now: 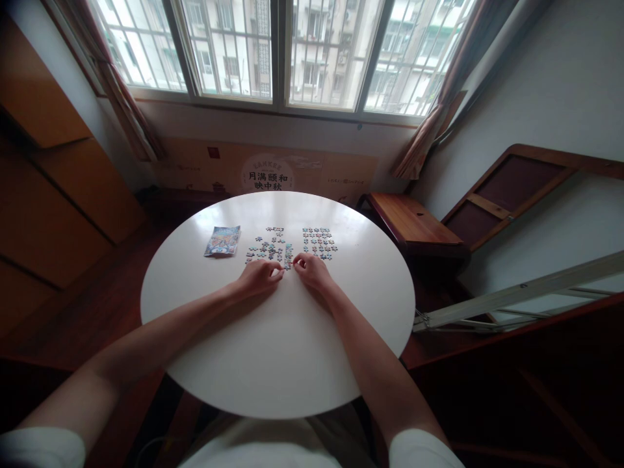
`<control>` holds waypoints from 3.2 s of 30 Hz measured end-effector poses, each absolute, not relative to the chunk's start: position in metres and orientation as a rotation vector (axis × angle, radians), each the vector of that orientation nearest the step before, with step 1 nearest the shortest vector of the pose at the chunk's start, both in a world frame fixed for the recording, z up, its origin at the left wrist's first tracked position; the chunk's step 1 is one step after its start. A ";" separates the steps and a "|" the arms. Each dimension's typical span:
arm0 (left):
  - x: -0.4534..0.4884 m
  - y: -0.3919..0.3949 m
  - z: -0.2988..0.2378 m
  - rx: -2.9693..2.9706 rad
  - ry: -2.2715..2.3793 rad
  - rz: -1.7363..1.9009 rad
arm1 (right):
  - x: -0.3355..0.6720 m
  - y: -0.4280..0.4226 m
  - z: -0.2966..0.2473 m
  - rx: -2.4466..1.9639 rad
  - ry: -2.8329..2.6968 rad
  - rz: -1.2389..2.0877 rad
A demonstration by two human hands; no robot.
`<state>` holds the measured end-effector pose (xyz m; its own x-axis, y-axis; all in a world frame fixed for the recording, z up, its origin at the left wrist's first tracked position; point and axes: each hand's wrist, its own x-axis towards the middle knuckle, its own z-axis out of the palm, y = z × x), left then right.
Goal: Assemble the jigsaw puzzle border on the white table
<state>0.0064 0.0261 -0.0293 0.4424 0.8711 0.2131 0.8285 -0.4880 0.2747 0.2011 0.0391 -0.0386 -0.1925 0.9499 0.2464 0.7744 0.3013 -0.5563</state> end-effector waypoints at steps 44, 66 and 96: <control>0.008 0.024 -0.024 2.521 1.526 0.432 | 0.201 0.038 -0.037 -1.531 -2.022 0.423; 0.016 0.003 -0.017 2.672 1.554 0.249 | 0.201 0.038 -0.037 -1.528 -2.019 0.423; 0.016 0.005 -0.015 2.618 1.551 0.267 | 0.192 0.037 -0.043 -1.400 -2.054 0.314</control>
<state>0.0159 0.0046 -0.0146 0.4702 0.8762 0.1057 0.8611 -0.4817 0.1628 0.1924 0.0370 -0.0429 -0.2409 0.9011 0.3604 0.7523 0.4080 -0.5172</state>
